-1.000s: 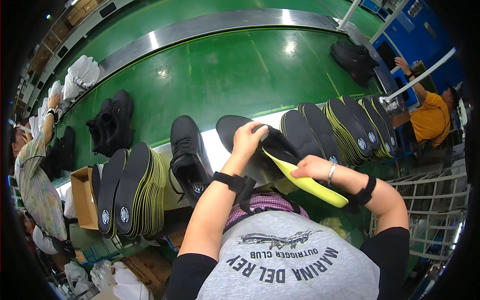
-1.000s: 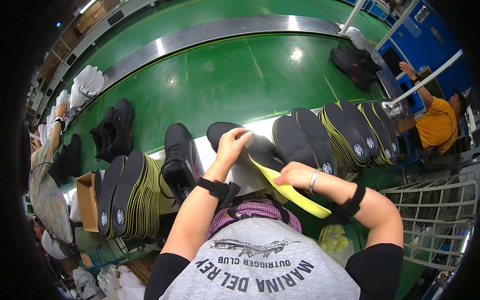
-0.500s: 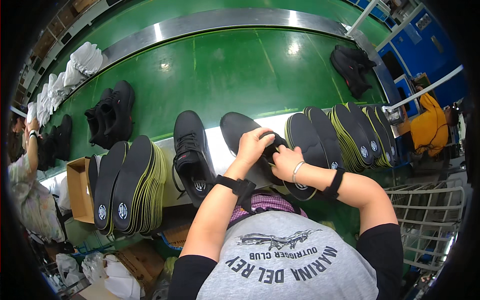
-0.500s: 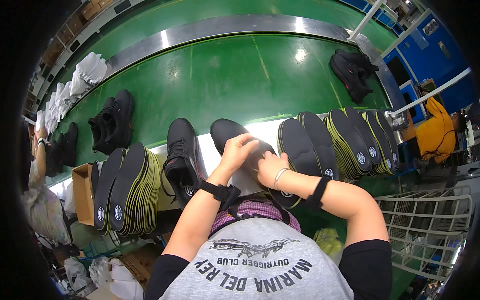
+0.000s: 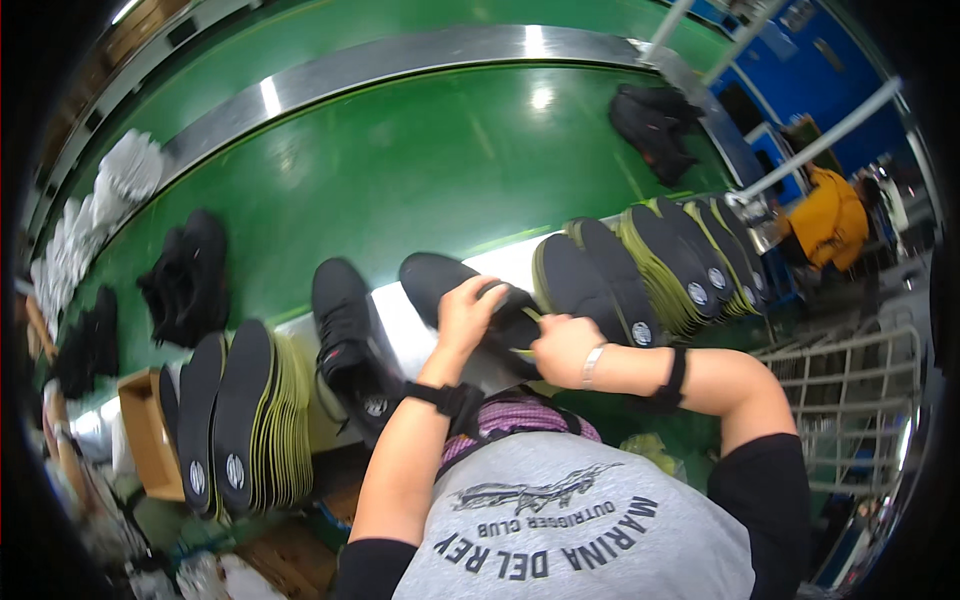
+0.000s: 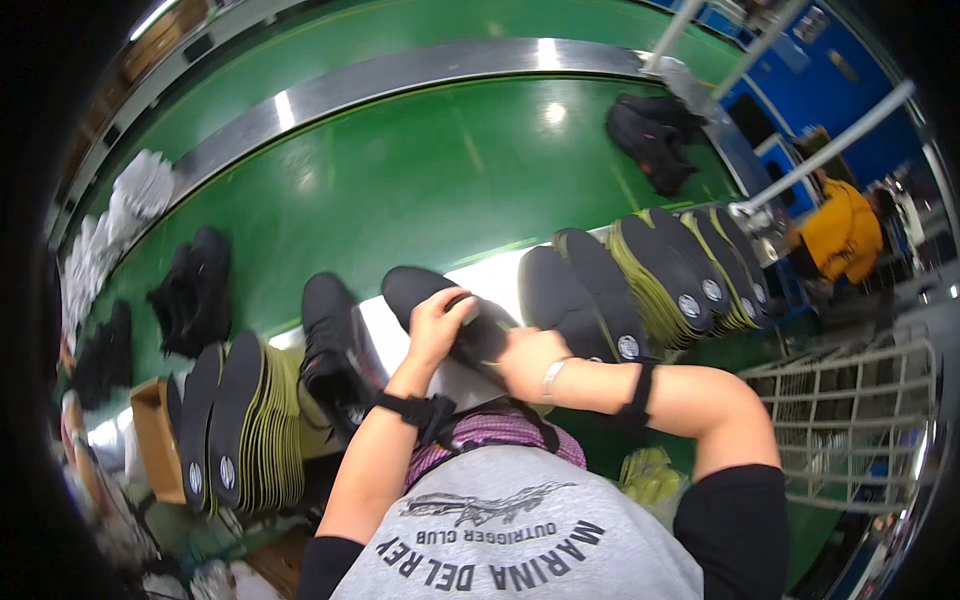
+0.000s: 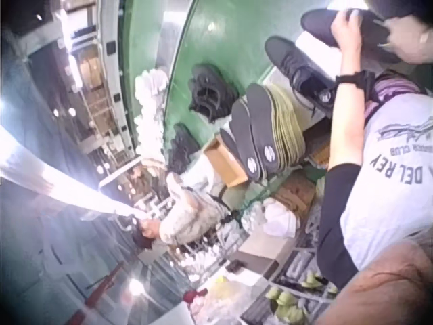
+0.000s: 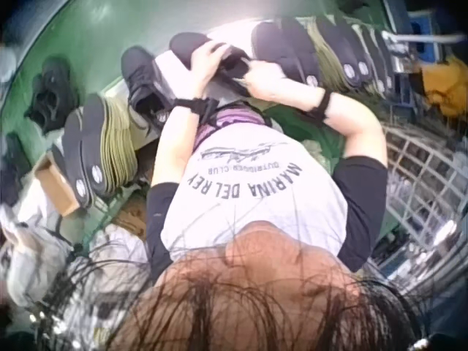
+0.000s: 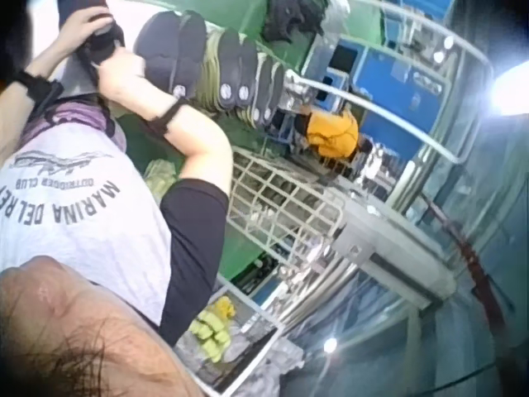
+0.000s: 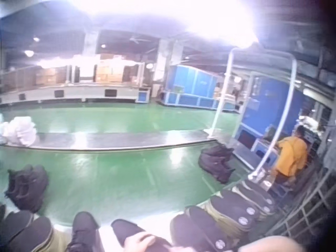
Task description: Inspecting black shoes and inserting insoles on a factory conveyor belt.
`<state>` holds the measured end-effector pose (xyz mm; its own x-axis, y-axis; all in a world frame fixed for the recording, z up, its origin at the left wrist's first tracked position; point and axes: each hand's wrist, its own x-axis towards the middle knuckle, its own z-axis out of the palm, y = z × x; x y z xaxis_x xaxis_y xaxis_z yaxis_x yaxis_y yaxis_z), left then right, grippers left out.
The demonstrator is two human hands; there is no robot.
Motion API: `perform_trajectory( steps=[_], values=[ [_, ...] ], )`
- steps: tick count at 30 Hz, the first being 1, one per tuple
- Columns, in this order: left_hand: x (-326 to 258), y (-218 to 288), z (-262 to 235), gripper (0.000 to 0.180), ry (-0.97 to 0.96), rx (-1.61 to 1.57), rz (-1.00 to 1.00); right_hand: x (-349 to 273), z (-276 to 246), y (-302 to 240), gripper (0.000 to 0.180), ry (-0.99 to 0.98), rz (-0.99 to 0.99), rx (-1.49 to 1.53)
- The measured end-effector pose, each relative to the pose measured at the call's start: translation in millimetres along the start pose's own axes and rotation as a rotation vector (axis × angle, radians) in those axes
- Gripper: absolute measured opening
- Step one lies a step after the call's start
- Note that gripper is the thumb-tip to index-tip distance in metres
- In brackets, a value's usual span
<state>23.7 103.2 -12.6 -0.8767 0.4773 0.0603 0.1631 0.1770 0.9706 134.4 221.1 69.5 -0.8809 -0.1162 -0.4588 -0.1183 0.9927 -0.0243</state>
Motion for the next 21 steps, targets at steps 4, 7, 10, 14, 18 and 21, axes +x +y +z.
perform_trajectory(
  steps=[4,7,10,14,18,21],
  values=[
    [0.0,2.4,0.4,0.024,-0.008,-0.075,-0.028,47.8,19.1,-17.5,0.021,-0.022,0.243,0.236],
    [-1.4,3.9,1.6,0.021,-0.001,-0.148,-0.071,64.6,30.3,-10.9,0.022,-0.086,0.111,0.126],
    [-3.2,3.3,2.0,0.021,-0.010,-0.138,-0.083,69.6,33.1,-4.6,0.023,-0.247,-0.014,0.080],
    [-3.1,0.6,1.9,0.022,-0.012,-0.131,-0.079,74.0,21.8,-6.1,0.026,-0.452,-0.075,-0.028],
    [-1.4,-0.6,2.3,0.022,-0.005,-0.101,-0.032,80.1,12.1,-7.9,0.033,-0.655,-0.113,-0.114],
    [-1.9,0.1,2.3,0.022,0.013,-0.052,-0.002,76.0,20.8,-13.1,0.030,-0.493,-0.030,-0.192]
  ],
)
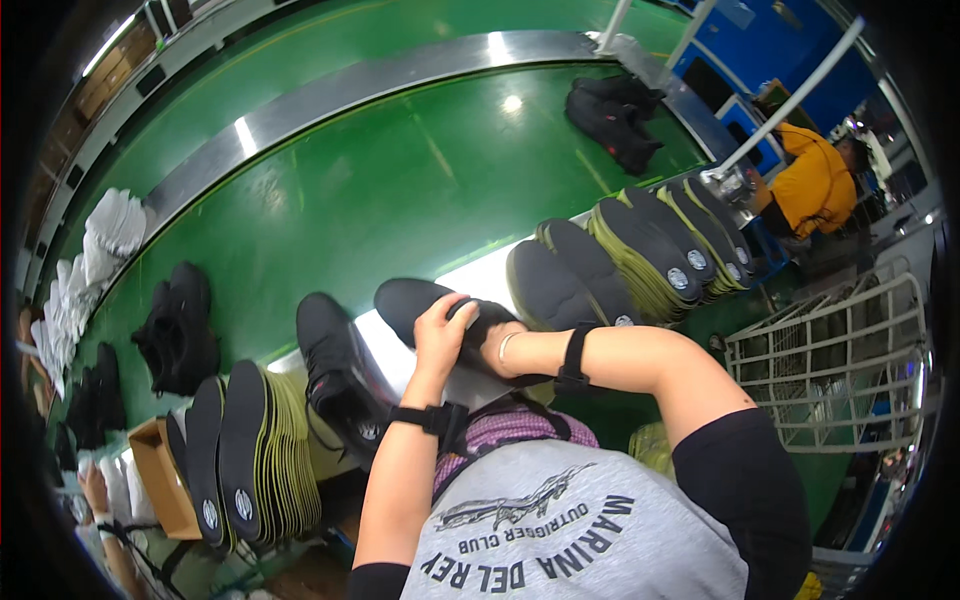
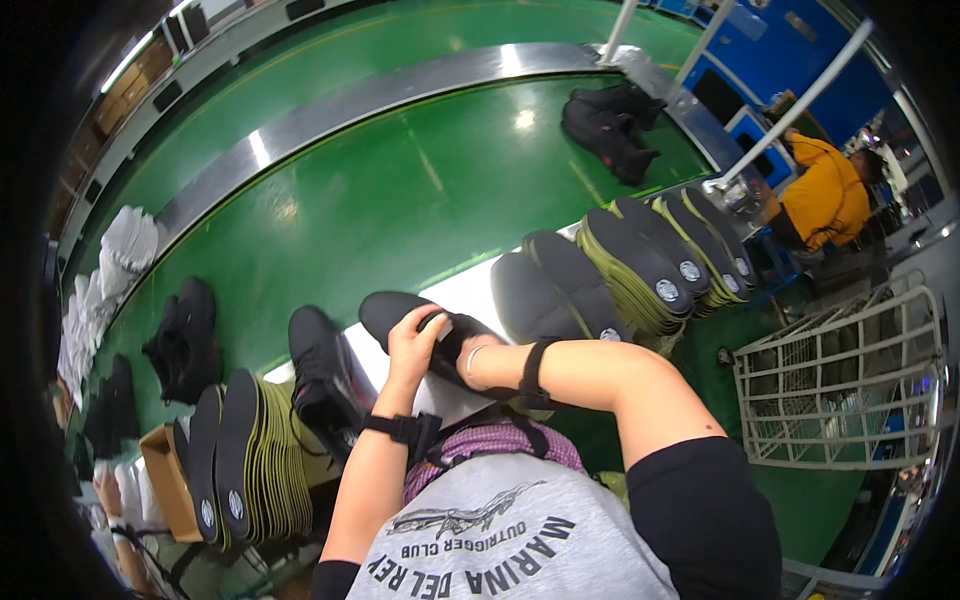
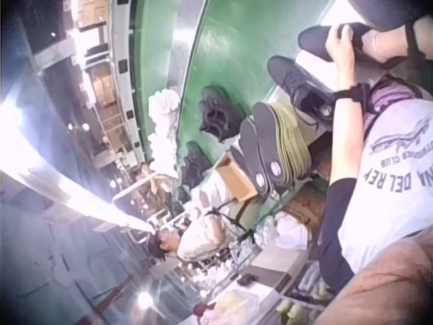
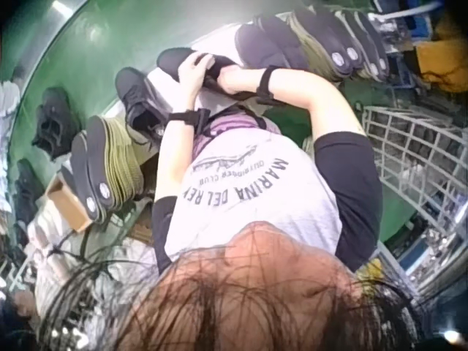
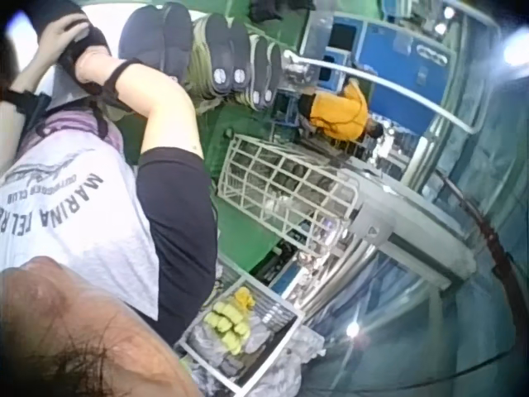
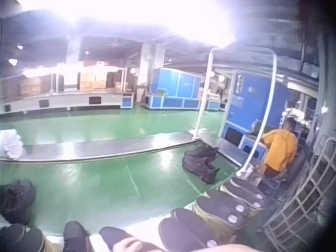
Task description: Inspecting black shoes and inserting insoles on a factory conveyor belt.
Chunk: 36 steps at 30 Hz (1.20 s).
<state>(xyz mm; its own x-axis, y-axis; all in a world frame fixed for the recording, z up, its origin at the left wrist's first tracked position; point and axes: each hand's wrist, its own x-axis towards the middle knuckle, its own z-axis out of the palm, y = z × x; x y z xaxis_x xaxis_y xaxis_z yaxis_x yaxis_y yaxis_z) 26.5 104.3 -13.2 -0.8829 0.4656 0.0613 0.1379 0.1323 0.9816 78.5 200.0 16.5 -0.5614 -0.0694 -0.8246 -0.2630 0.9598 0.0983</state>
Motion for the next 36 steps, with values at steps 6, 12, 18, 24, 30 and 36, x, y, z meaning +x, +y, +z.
perform_trajectory(
  steps=[6,12,18,24,30,36],
  values=[
    [-2.3,3.7,-1.7,0.025,-0.026,-0.044,-0.051,3.2,13.3,-3.4,0.020,0.195,0.079,0.084],
    [-2.5,-0.1,-1.8,0.024,-0.035,-0.062,-0.071,-36.4,3.8,8.7,0.024,0.085,-0.171,-0.105],
    [-1.4,-2.5,-0.7,0.025,-0.038,-0.042,-0.077,-57.6,7.9,20.5,0.050,-0.229,-0.202,0.096],
    [-1.1,3.6,-4.3,0.025,-0.060,-0.042,-0.117,-38.7,18.4,22.4,0.058,-0.201,-0.224,0.086],
    [9.1,-3.3,-15.9,0.025,-0.225,-0.217,-0.192,-41.9,21.4,25.0,0.071,-0.024,-0.231,0.158],
    [14.1,-3.8,-20.0,0.025,-0.282,-0.267,-0.342,-35.3,19.8,14.9,0.080,0.061,-0.185,0.079]
  ],
)
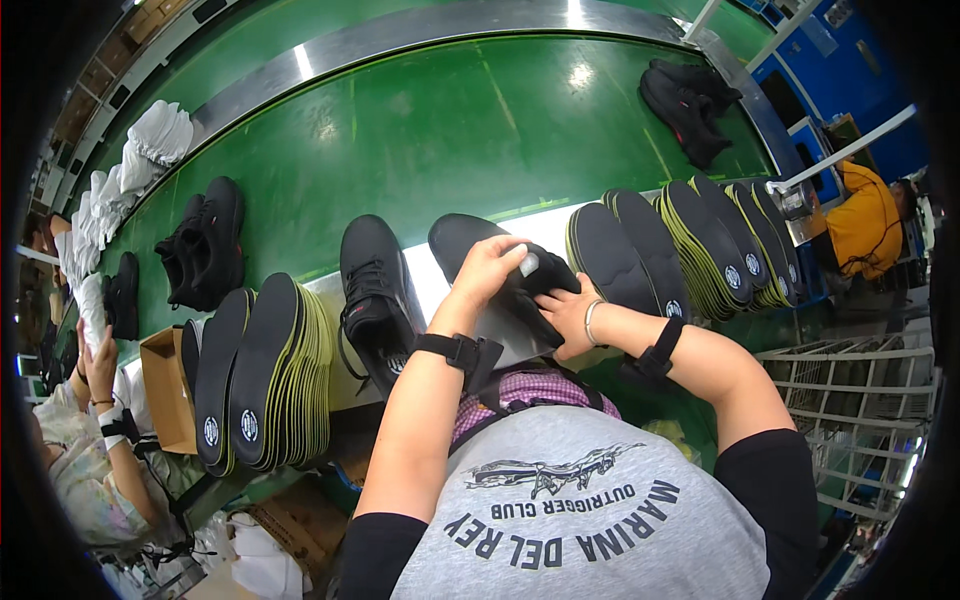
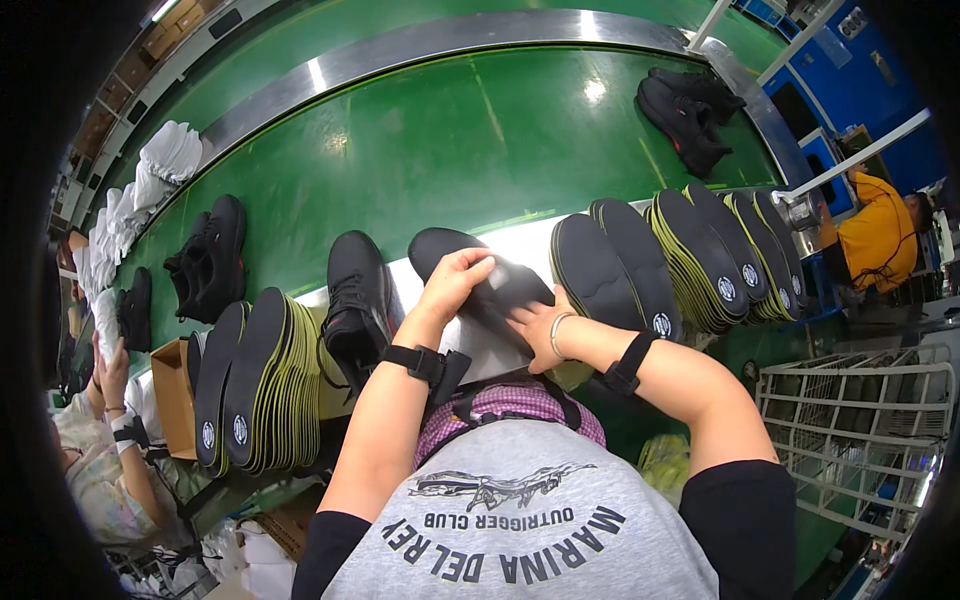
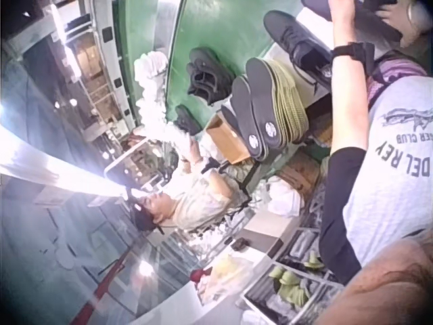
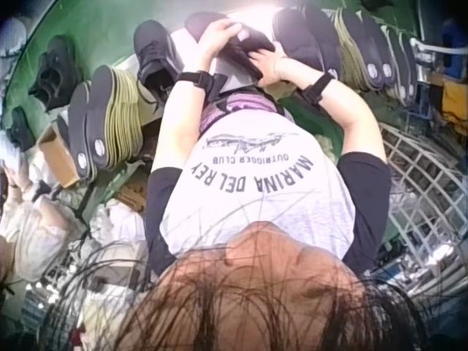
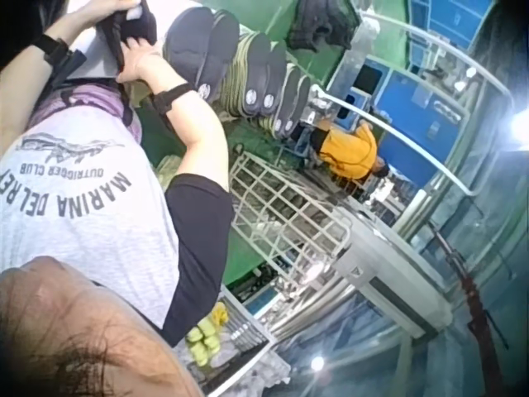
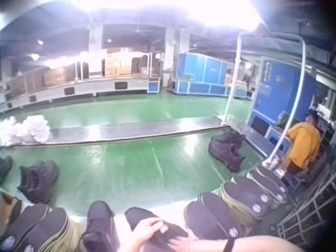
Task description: Inspecting black shoes and inserting insoles on a factory conveyor belt.
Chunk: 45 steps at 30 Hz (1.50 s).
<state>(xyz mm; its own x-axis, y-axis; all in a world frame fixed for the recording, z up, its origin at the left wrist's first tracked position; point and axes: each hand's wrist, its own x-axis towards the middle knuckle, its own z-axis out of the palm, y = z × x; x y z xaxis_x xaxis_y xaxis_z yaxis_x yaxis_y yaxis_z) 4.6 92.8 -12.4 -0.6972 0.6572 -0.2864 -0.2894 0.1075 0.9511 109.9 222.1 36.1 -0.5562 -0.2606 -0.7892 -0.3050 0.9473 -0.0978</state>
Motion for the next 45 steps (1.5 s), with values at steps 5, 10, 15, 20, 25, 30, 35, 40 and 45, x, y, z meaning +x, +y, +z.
perform_trajectory(
  steps=[5,10,15,20,25,30,35,40,45],
  values=[
    [4.1,4.1,-3.5,0.025,-0.036,-0.049,-0.072,-11.7,-0.2,7.1,0.077,0.137,-0.089,0.150],
    [11.4,-0.1,-6.2,0.026,-0.066,-0.074,-0.108,-21.5,4.9,9.9,0.043,-0.073,-0.052,0.066],
    [14.3,-3.0,-8.1,0.028,-0.075,-0.067,-0.119,-13.9,8.0,9.4,0.034,-0.100,-0.038,0.041],
    [13.2,-4.8,-9.7,0.029,-0.098,-0.108,-0.128,-13.3,11.7,11.2,0.029,-0.058,-0.052,0.068],
    [13.4,-4.8,-10.6,0.030,-0.100,-0.100,-0.106,-15.3,11.0,7.7,0.028,-0.044,-0.058,0.055],
    [10.5,-2.6,-10.9,0.032,-0.105,-0.087,-0.074,-20.7,1.9,7.5,0.028,0.043,-0.080,0.213],
    [-5.6,-1.4,-1.0,0.026,-0.012,-0.166,0.034,-9.2,-6.4,25.7,0.036,0.788,0.144,0.584],
    [-32.5,-1.3,16.5,0.040,0.255,0.263,0.319,22.7,-14.0,50.4,0.037,0.791,-0.044,0.551],
    [-45.8,-8.0,18.1,0.037,0.402,0.491,0.319,25.8,-23.7,61.0,0.032,0.535,-0.060,0.928]
  ],
)
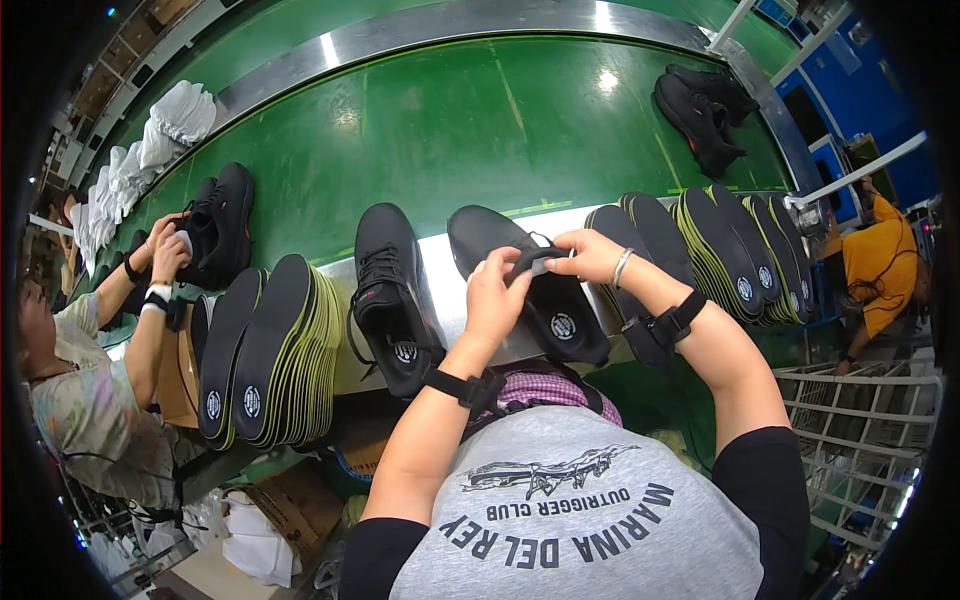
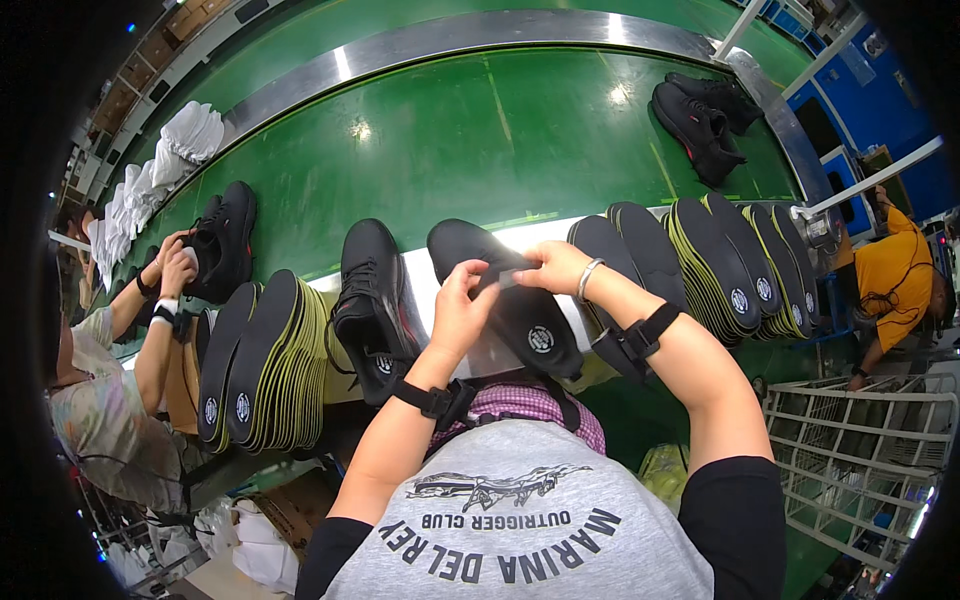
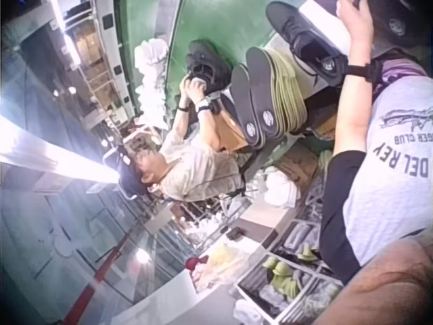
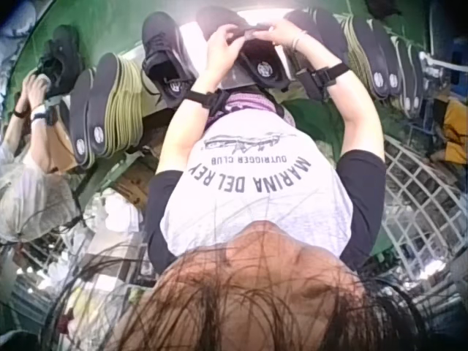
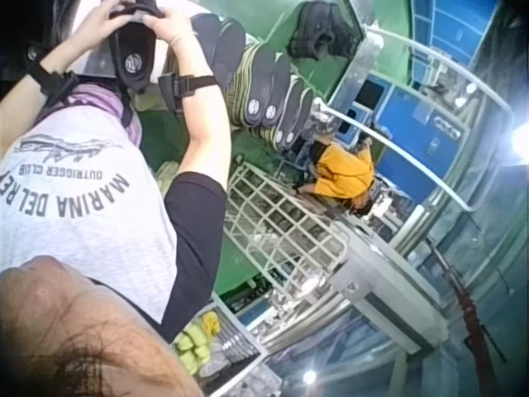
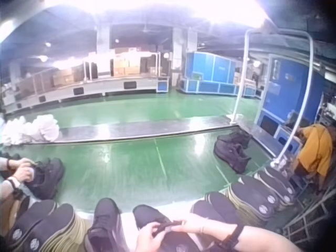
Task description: Inspecting black shoes and inserting insoles on a factory conveyor belt.
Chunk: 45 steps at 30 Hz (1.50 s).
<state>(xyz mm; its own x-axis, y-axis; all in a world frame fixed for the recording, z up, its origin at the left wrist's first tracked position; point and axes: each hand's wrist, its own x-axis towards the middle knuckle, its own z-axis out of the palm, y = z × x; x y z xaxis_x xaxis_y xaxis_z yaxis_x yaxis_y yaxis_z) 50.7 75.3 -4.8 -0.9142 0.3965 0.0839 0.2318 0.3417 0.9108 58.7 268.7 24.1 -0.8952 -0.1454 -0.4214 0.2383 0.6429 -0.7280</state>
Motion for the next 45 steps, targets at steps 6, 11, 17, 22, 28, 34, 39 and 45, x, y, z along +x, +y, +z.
perform_trajectory(
  steps=[6,11,17,22,28,34,39,45],
  values=[
    [14.7,-18.2,-12.3,0.045,-0.110,-0.306,-0.259,9.2,9.0,-14.7,0.027,-0.157,0.242,0.331],
    [17.9,-22.3,-16.6,0.051,-0.144,-0.390,-0.321,12.6,8.3,-15.0,0.025,-0.190,0.280,0.397],
    [20.0,-20.4,-18.7,0.052,-0.180,-0.410,-0.345,12.5,7.5,-16.7,0.022,-0.203,0.258,0.436],
    [19.7,-21.0,-20.3,0.052,-0.193,-0.429,-0.365,13.9,7.8,-14.0,0.022,-0.204,0.273,0.443],
    [16.1,-6.0,-23.8,0.049,-0.196,-0.428,-0.334,11.8,9.4,-15.9,0.020,-0.174,0.271,0.446],
    [-21.5,19.9,-97.3,0.041,0.158,0.289,0.259,-8.7,19.0,-9.1,0.023,0.263,-0.079,0.053],
    [-51.2,-17.0,-161.9,0.062,0.180,0.466,0.011,-20.4,4.5,-20.1,0.027,0.128,-0.129,-0.073],
    [-54.6,-42.9,-133.8,0.037,0.250,0.330,-0.131,-38.4,-11.6,-82.8,0.036,0.324,-0.456,-0.386]
  ],
)
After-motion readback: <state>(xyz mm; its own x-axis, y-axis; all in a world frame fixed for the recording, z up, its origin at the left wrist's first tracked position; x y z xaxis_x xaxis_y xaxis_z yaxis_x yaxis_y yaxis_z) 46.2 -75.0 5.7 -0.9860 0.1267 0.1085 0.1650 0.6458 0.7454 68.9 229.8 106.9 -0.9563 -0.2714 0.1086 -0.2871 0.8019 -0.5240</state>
